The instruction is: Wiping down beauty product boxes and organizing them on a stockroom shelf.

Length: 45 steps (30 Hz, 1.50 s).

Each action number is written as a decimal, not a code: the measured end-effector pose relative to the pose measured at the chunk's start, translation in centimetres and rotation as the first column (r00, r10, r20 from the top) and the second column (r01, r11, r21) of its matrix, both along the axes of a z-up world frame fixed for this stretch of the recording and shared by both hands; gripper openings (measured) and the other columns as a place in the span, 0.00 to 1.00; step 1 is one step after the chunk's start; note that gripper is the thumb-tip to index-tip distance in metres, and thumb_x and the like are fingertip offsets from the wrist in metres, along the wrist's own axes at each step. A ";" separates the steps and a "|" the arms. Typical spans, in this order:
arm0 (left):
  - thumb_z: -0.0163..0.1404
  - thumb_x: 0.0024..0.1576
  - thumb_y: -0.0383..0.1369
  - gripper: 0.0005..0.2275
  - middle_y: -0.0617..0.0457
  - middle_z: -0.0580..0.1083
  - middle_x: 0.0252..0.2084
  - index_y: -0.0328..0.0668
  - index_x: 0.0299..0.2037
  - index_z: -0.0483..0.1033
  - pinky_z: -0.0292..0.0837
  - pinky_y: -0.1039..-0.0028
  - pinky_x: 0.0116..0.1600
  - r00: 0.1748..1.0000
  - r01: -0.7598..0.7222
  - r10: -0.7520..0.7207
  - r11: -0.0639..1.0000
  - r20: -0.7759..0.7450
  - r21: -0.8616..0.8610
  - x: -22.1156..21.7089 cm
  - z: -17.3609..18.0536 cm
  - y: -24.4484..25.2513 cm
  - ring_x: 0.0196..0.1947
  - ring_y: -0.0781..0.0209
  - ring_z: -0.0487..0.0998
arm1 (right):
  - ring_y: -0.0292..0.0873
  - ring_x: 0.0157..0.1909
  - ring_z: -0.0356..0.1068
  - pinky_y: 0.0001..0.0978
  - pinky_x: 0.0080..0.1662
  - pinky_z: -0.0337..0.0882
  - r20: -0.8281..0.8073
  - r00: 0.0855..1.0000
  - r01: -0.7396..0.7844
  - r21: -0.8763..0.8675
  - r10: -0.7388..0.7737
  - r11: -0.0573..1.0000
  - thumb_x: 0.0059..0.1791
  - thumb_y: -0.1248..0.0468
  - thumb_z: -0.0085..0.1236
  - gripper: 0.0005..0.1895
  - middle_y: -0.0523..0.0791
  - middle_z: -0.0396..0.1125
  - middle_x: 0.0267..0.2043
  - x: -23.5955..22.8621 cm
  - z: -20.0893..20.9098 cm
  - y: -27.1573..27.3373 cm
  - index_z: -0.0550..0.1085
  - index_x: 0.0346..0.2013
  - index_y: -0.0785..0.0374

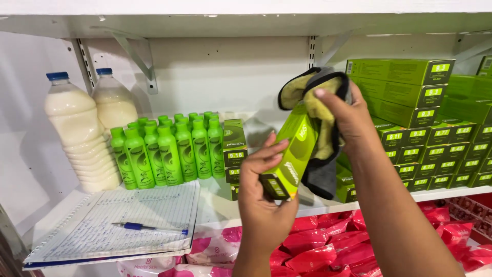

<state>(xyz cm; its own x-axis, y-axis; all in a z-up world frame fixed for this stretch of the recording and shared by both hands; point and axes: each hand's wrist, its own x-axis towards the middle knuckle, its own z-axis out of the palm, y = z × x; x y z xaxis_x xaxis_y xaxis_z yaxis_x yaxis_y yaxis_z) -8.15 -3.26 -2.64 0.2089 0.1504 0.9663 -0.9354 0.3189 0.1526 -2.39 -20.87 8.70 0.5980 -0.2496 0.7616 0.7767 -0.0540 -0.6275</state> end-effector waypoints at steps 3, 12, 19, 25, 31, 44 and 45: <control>0.53 0.54 0.11 0.23 0.38 0.69 0.65 0.36 0.56 0.61 0.57 0.56 0.82 0.992 0.108 -0.114 0.989 -0.052 -0.100 0.7 -0.1 0.4 0.75 0.46 0.66 | 0.42 0.49 0.75 0.37 0.52 0.76 -0.123 0.974 -0.168 0.169 0.190 0.971 0.43 0.56 0.67 0.30 0.44 0.74 0.49 0.1 -0.5 -0.6 0.71 0.58 0.59; 0.58 0.47 0.13 0.28 0.39 0.67 0.66 0.36 0.54 0.57 0.72 0.63 0.67 0.917 0.087 -0.249 0.889 -0.313 -0.450 1.5 -1.6 -5.6 0.64 0.52 0.72 | 0.46 0.49 0.77 0.41 0.54 0.77 -0.161 0.873 -0.359 0.429 0.461 0.829 0.42 0.56 0.67 0.32 0.47 0.76 0.49 2.7 -2.4 -0.2 0.72 0.59 0.62; 0.57 0.49 0.15 0.33 0.39 0.71 0.63 0.39 0.67 0.63 0.76 0.67 0.59 0.810 0.121 -0.308 0.920 -0.498 -0.373 -2.1 -1.4 -5.9 0.58 0.53 0.77 | 0.49 0.41 0.77 0.42 0.42 0.79 -0.071 0.992 -0.065 0.405 0.103 0.912 0.44 0.63 0.64 0.25 0.49 0.75 0.42 0.8 -2.3 1.1 0.70 0.55 0.64; 0.58 0.60 0.28 0.21 0.40 0.71 0.65 0.29 0.62 0.67 0.69 0.66 0.66 0.910 0.043 -0.171 0.945 -0.379 -0.324 0.6 -1.0 -6.3 0.62 0.55 0.73 | 0.42 0.52 0.74 0.34 0.51 0.76 -0.053 0.986 -0.136 0.309 0.160 0.941 0.48 0.60 0.60 0.30 0.46 0.71 0.56 -1.4 -6.3 3.0 0.65 0.65 0.62; 0.34 0.69 0.43 0.23 0.42 0.75 0.59 0.29 0.61 0.70 0.68 0.66 0.65 0.789 0.269 -0.420 0.892 -0.449 -0.364 1.4 0.4 -4.7 0.59 0.56 0.75 | 0.40 0.58 0.68 0.35 0.59 0.70 0.081 0.993 -0.090 0.050 0.086 0.995 0.41 0.65 0.67 0.42 0.45 0.67 0.58 -4.9 -10.9 3.6 0.58 0.66 0.61; 0.53 0.57 0.20 0.28 0.48 0.66 0.69 0.57 0.66 0.59 0.67 0.62 0.66 0.449 0.668 -0.787 0.610 -0.424 -0.425 6.7 -0.8 -3.9 0.64 0.55 0.71 | 0.41 0.59 0.70 0.37 0.63 0.68 0.069 0.997 -0.040 0.371 0.016 0.928 0.49 0.65 0.62 0.27 0.45 0.69 0.59 -2.9 -11.5 2.5 0.68 0.62 0.65; 0.53 0.59 0.21 0.26 0.43 0.67 0.66 0.42 0.69 0.60 0.67 0.62 0.66 0.411 0.727 -0.809 0.569 -0.421 -0.384 7.4 -0.8 -3.8 0.63 0.53 0.71 | 0.40 0.60 0.70 0.36 0.63 0.68 0.046 0.999 -0.021 0.364 0.005 0.931 0.49 0.64 0.62 0.27 0.45 0.69 0.60 -2.7 -12.3 2.4 0.69 0.62 0.64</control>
